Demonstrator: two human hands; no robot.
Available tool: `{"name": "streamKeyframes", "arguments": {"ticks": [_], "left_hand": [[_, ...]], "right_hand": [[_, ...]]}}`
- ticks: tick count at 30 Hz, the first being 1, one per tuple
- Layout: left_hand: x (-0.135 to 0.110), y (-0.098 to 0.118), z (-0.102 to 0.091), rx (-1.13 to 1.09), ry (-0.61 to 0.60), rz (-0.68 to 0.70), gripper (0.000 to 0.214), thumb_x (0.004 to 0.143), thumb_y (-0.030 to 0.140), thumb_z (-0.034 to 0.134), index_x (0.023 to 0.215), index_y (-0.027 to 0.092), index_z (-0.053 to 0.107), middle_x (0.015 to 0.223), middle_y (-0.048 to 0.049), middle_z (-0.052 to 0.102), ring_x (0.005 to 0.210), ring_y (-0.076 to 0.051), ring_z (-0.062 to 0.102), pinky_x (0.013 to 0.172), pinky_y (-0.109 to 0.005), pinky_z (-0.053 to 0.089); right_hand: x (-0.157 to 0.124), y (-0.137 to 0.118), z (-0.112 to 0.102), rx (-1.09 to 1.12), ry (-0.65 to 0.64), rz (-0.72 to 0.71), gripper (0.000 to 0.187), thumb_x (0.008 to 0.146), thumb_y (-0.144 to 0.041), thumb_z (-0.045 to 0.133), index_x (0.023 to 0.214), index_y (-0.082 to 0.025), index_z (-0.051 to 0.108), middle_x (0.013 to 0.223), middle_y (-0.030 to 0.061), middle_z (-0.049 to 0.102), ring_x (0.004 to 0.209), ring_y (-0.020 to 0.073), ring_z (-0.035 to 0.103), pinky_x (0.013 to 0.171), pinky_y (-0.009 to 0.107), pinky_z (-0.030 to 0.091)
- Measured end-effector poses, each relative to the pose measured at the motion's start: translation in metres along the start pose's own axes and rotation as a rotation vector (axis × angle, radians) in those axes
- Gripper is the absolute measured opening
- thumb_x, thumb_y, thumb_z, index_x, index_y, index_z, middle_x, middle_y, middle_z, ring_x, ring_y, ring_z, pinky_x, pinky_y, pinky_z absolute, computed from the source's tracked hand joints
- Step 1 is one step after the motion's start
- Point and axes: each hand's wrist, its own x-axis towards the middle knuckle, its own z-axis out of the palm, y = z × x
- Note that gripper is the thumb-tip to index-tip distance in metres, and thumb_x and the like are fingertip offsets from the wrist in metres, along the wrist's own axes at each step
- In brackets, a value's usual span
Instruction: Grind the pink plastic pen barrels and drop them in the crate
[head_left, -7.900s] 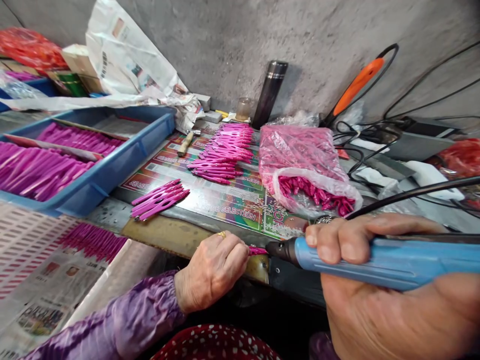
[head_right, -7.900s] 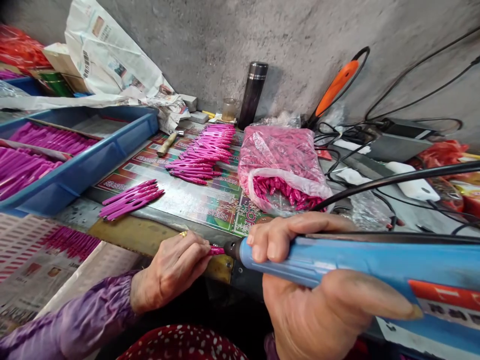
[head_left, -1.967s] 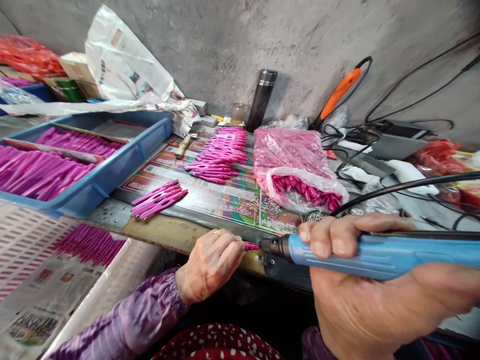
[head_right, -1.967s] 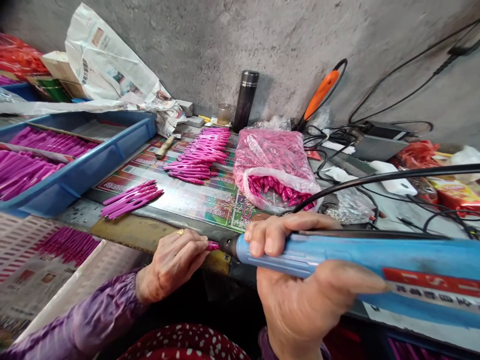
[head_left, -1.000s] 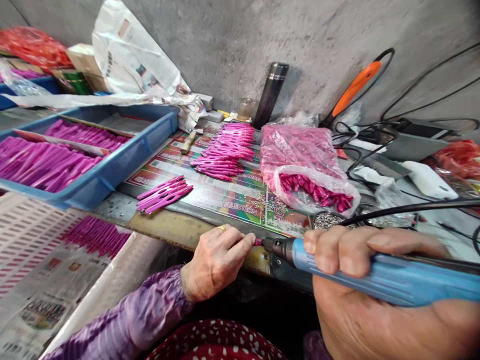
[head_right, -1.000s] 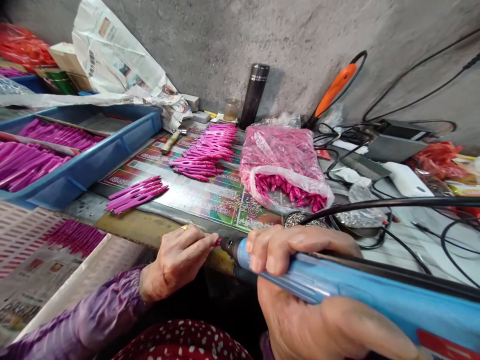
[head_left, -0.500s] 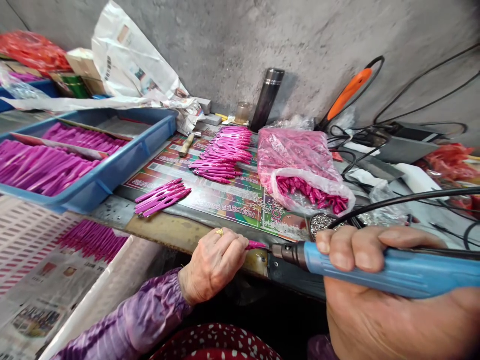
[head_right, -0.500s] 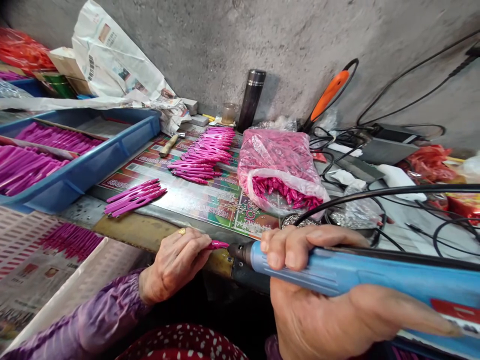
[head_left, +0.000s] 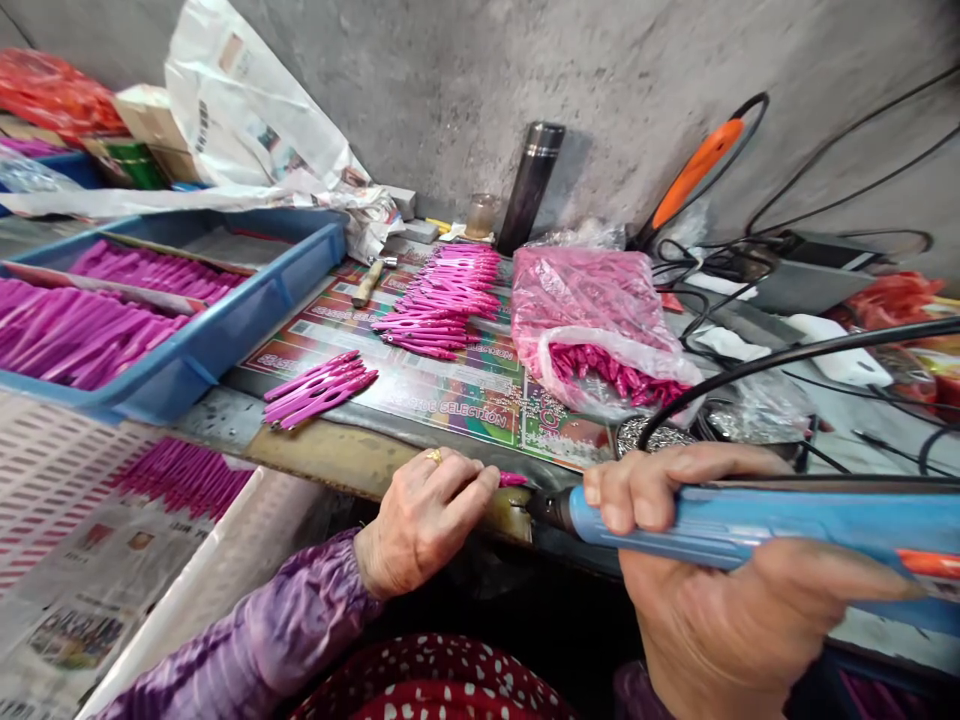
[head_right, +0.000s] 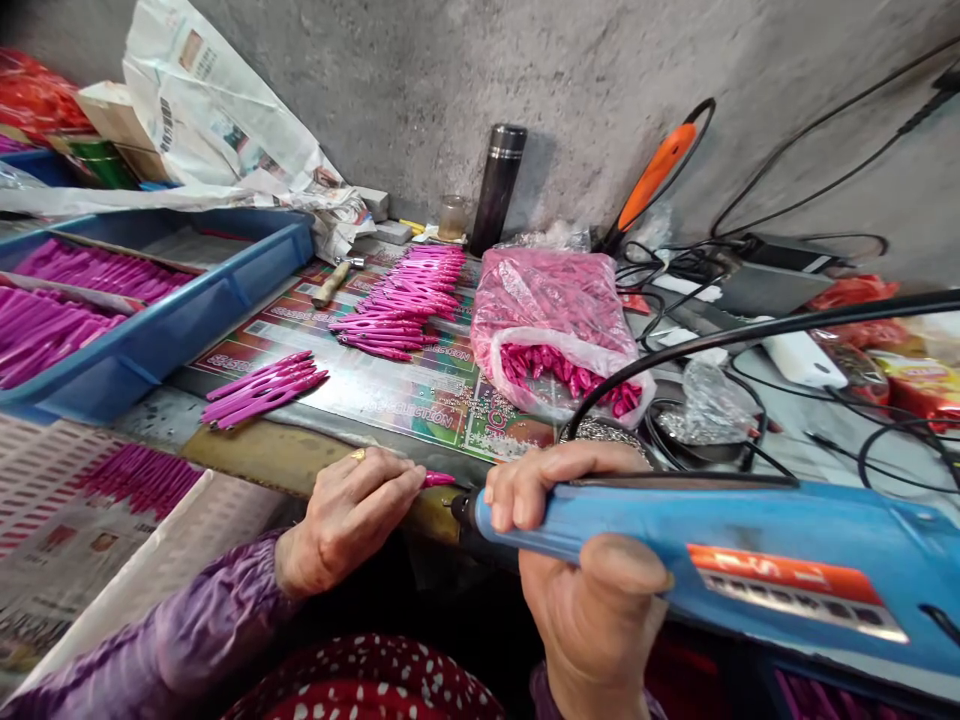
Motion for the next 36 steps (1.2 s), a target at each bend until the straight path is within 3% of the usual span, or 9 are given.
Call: {"name": "streamKeyframes", "arguments": {"ticks": [5, 9, 17, 22, 30, 36], "left_hand": [[0.003, 0.002, -0.001, -0.029, 0.006, -0.007, 0.01, 0.101, 0.008, 0.055, 0.105, 0.013, 0.063, 0.087, -0.0056, 0.072, 0.075, -0.017, 0.064, 0.069, -0.029, 0.053], [0.001, 0.001, -0.001, -0.057, 0.002, 0.006, 0.008, 0.098, 0.006, 0.059, 0.103, 0.012, 0.062, 0.087, -0.007, 0.072, 0.076, -0.018, 0.064, 0.072, -0.031, 0.055], [-0.002, 0.002, 0.0, -0.065, -0.011, 0.041, 0.01, 0.1, 0.007, 0.056, 0.106, 0.011, 0.063, 0.09, -0.0093, 0.072, 0.08, -0.019, 0.066, 0.077, -0.032, 0.057], [-0.003, 0.002, 0.0, -0.082, -0.004, 0.03, 0.011, 0.1, 0.007, 0.055, 0.107, 0.011, 0.063, 0.091, -0.0098, 0.073, 0.082, -0.019, 0.067, 0.078, -0.033, 0.058], [-0.002, 0.001, 0.0, -0.046, -0.008, 0.035, 0.02, 0.102, 0.009, 0.054, 0.12, 0.008, 0.062, 0.091, -0.0094, 0.074, 0.08, -0.018, 0.067, 0.074, -0.033, 0.057], [-0.002, 0.0, 0.0, -0.053, -0.013, 0.031, 0.023, 0.102, 0.009, 0.053, 0.125, 0.01, 0.061, 0.091, -0.0078, 0.075, 0.078, -0.018, 0.066, 0.07, -0.032, 0.055]], "right_hand": [[0.002, -0.001, 0.0, 0.018, 0.007, -0.011, 0.065, 0.063, -0.086, 0.073, 0.072, -0.023, 0.06, 0.053, -0.0072, 0.054, 0.047, 0.0129, 0.049, 0.053, 0.032, 0.049], [0.002, -0.004, 0.001, 0.022, 0.132, -0.015, 0.062, 0.064, -0.082, 0.077, 0.072, -0.023, 0.059, 0.054, -0.0079, 0.052, 0.05, 0.0132, 0.046, 0.057, 0.033, 0.047], [0.009, -0.017, 0.012, 0.106, 0.21, -0.027, 0.037, 0.089, -0.054, 0.07, 0.073, -0.024, 0.056, 0.054, -0.0089, 0.045, 0.051, 0.0127, 0.04, 0.062, 0.032, 0.046], [0.008, -0.015, 0.018, 0.11, 0.175, -0.021, 0.036, 0.093, -0.053, 0.065, 0.073, -0.023, 0.06, 0.052, -0.0077, 0.048, 0.05, 0.013, 0.042, 0.061, 0.033, 0.046], [0.008, -0.009, 0.015, 0.173, 0.173, 0.041, 0.045, 0.078, -0.064, 0.078, 0.075, -0.025, 0.056, 0.053, -0.0093, 0.047, 0.05, 0.0131, 0.043, 0.061, 0.032, 0.045], [0.01, -0.009, 0.017, 0.144, 0.189, 0.03, 0.049, 0.085, -0.069, 0.067, 0.072, -0.023, 0.054, 0.053, -0.0083, 0.047, 0.049, 0.0124, 0.042, 0.06, 0.032, 0.045]]}}
